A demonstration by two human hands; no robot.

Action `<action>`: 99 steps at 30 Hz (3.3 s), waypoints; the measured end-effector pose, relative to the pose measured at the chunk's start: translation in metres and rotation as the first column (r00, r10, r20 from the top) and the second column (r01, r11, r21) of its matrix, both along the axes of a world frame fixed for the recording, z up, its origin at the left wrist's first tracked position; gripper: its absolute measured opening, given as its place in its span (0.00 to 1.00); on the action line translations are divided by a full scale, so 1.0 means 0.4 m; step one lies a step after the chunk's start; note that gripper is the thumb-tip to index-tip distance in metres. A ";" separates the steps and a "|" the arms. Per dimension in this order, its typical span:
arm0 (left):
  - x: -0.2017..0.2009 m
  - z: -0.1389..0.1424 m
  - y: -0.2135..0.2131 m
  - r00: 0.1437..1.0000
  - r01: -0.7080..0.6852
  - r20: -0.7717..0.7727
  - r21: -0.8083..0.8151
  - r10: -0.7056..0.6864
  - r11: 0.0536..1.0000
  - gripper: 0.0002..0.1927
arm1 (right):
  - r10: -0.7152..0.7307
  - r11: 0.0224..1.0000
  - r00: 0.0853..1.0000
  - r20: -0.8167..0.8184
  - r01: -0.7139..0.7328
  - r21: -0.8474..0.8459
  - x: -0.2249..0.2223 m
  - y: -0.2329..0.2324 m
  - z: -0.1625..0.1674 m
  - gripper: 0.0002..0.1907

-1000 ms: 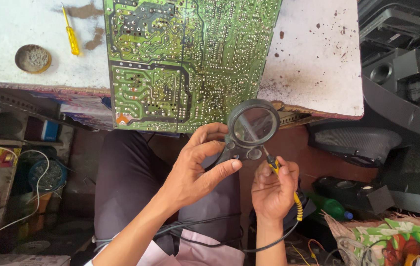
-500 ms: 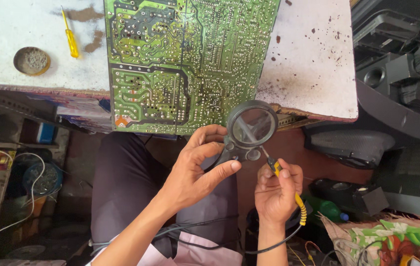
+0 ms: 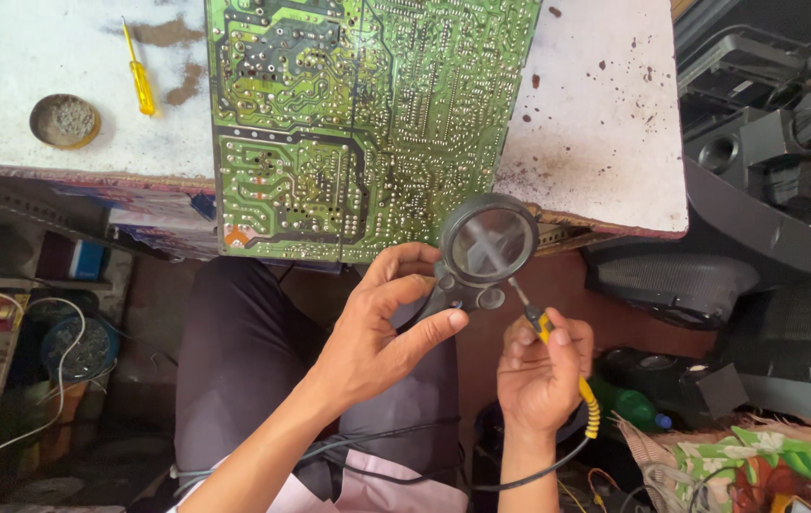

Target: The person uses a soldering iron to work on a green circuit board while holding a magnifying glass to inspect the solder joints. The person moves the magnifying glass and soldering iron across different areas of the board, applying heat to specific points.

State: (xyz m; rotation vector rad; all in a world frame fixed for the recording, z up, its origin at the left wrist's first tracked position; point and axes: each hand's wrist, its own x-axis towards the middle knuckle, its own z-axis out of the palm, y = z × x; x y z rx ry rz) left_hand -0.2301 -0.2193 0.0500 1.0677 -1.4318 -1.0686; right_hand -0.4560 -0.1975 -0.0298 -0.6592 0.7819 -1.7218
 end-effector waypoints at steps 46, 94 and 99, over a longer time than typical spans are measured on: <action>-0.001 0.005 -0.018 1.000 -0.003 -0.028 0.006 0.003 1.000 0.16 | -0.190 0.973 0.832 -0.521 0.090 -0.211 0.023 -0.029 0.098 0.08; 0.013 -0.018 0.009 0.999 0.041 0.004 0.023 -0.041 0.999 0.15 | -0.003 1.000 1.000 -0.016 0.004 0.022 0.006 0.010 -0.007 0.08; 0.010 -0.020 0.011 0.999 0.032 0.006 0.016 -0.032 0.999 0.16 | -0.002 0.999 1.000 0.010 0.002 0.047 0.006 0.007 -0.005 0.07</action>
